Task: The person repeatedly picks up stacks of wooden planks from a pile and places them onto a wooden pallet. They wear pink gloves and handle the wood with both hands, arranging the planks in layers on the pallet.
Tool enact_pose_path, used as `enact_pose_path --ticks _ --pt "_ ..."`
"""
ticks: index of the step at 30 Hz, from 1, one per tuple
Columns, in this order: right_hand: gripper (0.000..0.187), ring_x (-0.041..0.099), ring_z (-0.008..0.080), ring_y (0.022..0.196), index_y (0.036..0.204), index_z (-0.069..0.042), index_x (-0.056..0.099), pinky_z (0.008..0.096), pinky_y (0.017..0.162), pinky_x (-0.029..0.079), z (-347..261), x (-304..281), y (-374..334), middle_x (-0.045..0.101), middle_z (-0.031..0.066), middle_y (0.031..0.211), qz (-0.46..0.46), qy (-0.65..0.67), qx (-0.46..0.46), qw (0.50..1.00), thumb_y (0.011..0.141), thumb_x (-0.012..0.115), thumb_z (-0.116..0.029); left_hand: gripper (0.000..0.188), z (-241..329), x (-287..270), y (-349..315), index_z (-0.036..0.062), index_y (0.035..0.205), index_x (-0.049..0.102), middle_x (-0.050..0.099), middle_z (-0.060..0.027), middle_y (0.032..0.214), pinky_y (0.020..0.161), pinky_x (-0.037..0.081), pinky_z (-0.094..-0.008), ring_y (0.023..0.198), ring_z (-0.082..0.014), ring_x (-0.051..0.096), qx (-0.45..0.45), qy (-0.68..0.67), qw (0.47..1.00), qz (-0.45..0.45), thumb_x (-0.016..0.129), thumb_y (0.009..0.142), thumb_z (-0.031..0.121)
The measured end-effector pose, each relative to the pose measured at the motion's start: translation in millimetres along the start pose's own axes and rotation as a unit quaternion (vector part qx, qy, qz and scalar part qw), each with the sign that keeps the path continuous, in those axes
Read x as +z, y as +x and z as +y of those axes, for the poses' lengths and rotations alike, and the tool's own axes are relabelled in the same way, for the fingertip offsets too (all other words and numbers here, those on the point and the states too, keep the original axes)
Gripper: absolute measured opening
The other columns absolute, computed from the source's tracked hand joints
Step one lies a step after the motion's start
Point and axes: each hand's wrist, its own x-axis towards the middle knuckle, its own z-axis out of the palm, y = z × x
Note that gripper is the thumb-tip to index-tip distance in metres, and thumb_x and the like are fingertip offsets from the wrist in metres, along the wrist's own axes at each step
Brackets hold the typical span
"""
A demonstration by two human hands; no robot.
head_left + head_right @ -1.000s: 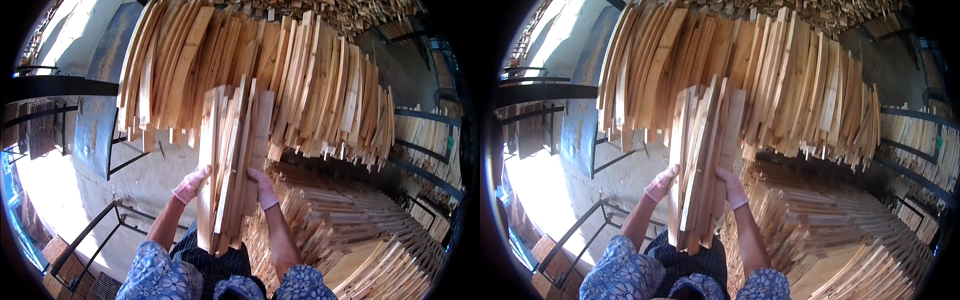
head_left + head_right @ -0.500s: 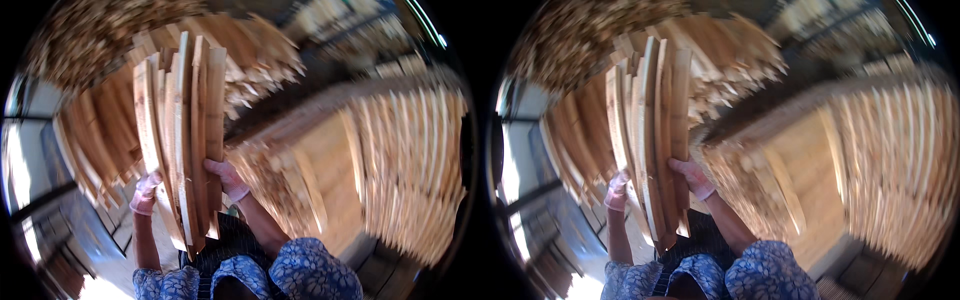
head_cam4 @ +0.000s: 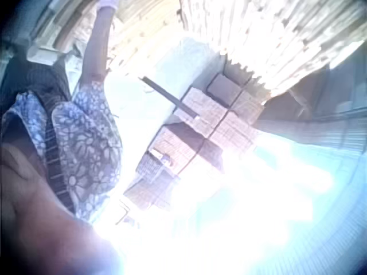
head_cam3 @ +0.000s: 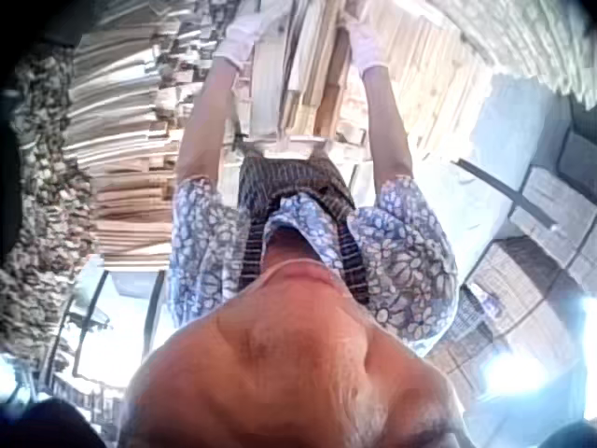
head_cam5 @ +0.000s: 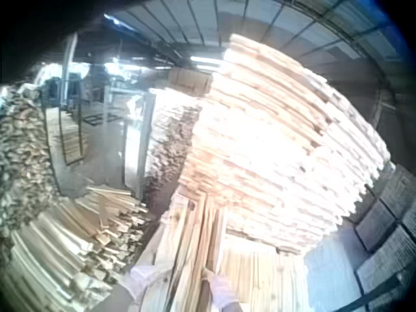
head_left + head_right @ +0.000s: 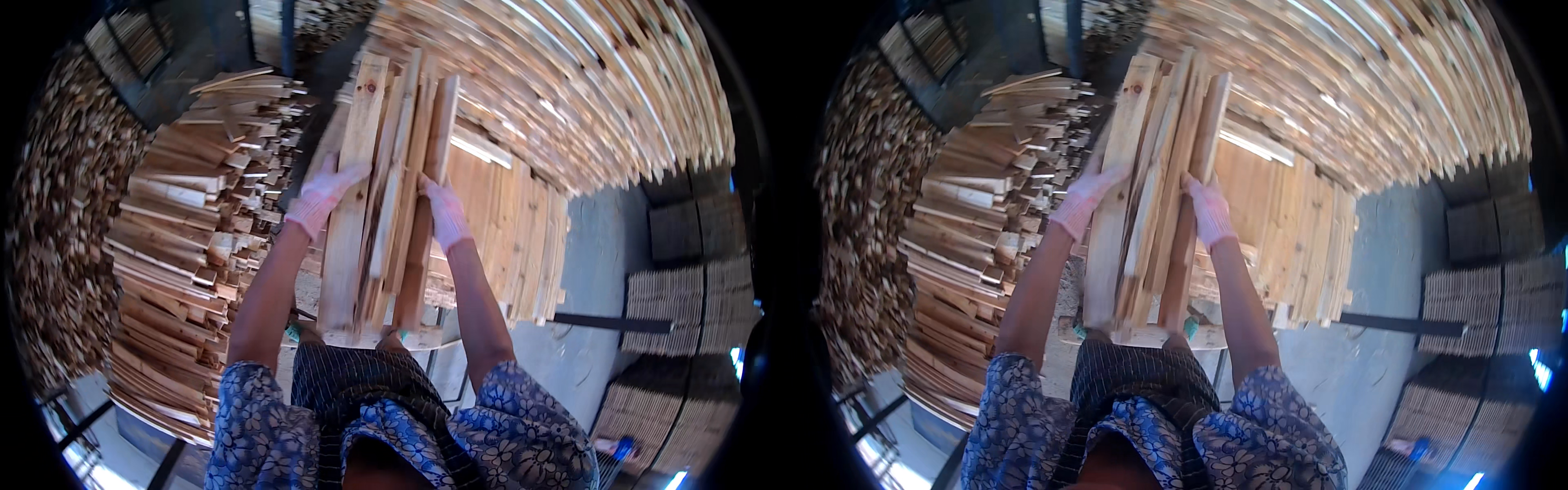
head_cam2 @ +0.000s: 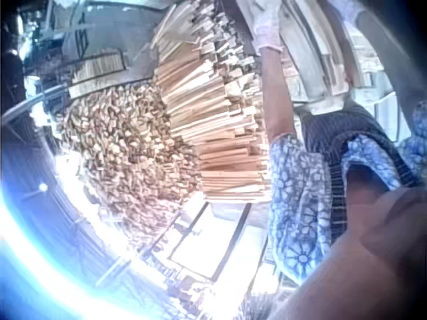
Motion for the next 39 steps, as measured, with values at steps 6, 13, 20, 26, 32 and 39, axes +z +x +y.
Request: enact_pose_path --ticks 6,13,20,26,32,39 --pt "0.085 0.056 0.041 0.13 0.154 -0.001 0.03 0.0405 0.105 0.046 57 -123 33 0.055 0.0279 0.141 0.132 -0.259 0.006 0.957 0.082 0.071 -0.021 0.112 -5 149 19 0.0044 0.157 0.025 0.041 -0.0275 0.15 0.109 0.043 -0.0515 0.137 -0.0424 0.045 0.082 0.507 0.854 0.087 0.069 0.078 0.07" --pt "0.086 0.051 0.0392 0.136 0.153 0.001 0.035 0.0381 0.111 0.041 117 -340 -57 0.049 0.0278 0.148 0.196 -0.202 -0.002 0.96 0.08 0.074 -0.022 0.101 -72 169 44 0.0099 0.157 0.024 0.035 -0.0274 0.151 0.108 0.033 -0.0633 0.137 -0.0473 0.038 0.121 0.637 0.735 0.197 0.066 0.081 0.062" --pt "0.081 0.057 0.0476 0.123 0.157 -0.026 0.03 0.0528 0.102 0.049 109 -554 -42 0.052 0.0316 0.131 0.323 -0.459 0.154 0.813 0.088 0.071 -0.029 0.102 -77 144 57 0.0158 0.162 0.016 0.026 -0.0247 0.161 0.117 0.027 -0.0589 0.145 -0.0474 0.03 0.083 0.657 0.728 0.18 0.066 0.086 0.062" --pt "0.076 0.052 0.0477 0.129 0.159 -0.035 0.029 0.0566 0.108 0.041 136 -534 -24 0.05 0.0277 0.138 0.244 -0.556 0.18 0.774 0.094 0.062 -0.055 0.105 -77 145 48 0.0116 0.162 0.018 0.026 -0.0275 0.16 0.12 0.027 -0.053 0.146 -0.0462 0.028 0.075 0.633 0.75 0.175 0.068 0.085 0.062" --pt "0.07 0.05 0.0489 0.13 0.161 -0.03 0.028 0.0537 0.109 0.04 168 -591 -29 0.049 0.0349 0.138 0.255 -0.471 0.085 0.84 0.098 0.055 -0.048 0.117 -42 183 38 -0.0027 0.159 0.021 0.029 -0.0299 0.159 0.123 0.023 -0.043 0.15 -0.0421 0.026 0.056 0.641 0.754 0.134 0.072 0.078 0.066" --pt "0.066 0.051 0.0462 0.126 0.159 -0.034 0.034 0.05 0.107 0.042 176 -581 -19 0.05 0.0281 0.137 0.262 -0.478 0.09 0.833 0.099 0.059 -0.046 0.115 -32 199 24 0.0179 0.164 0.011 0.024 -0.0253 0.161 0.121 0.022 -0.0557 0.149 -0.0437 0.026 0.015 0.604 0.778 0.17 0.074 0.078 0.062"
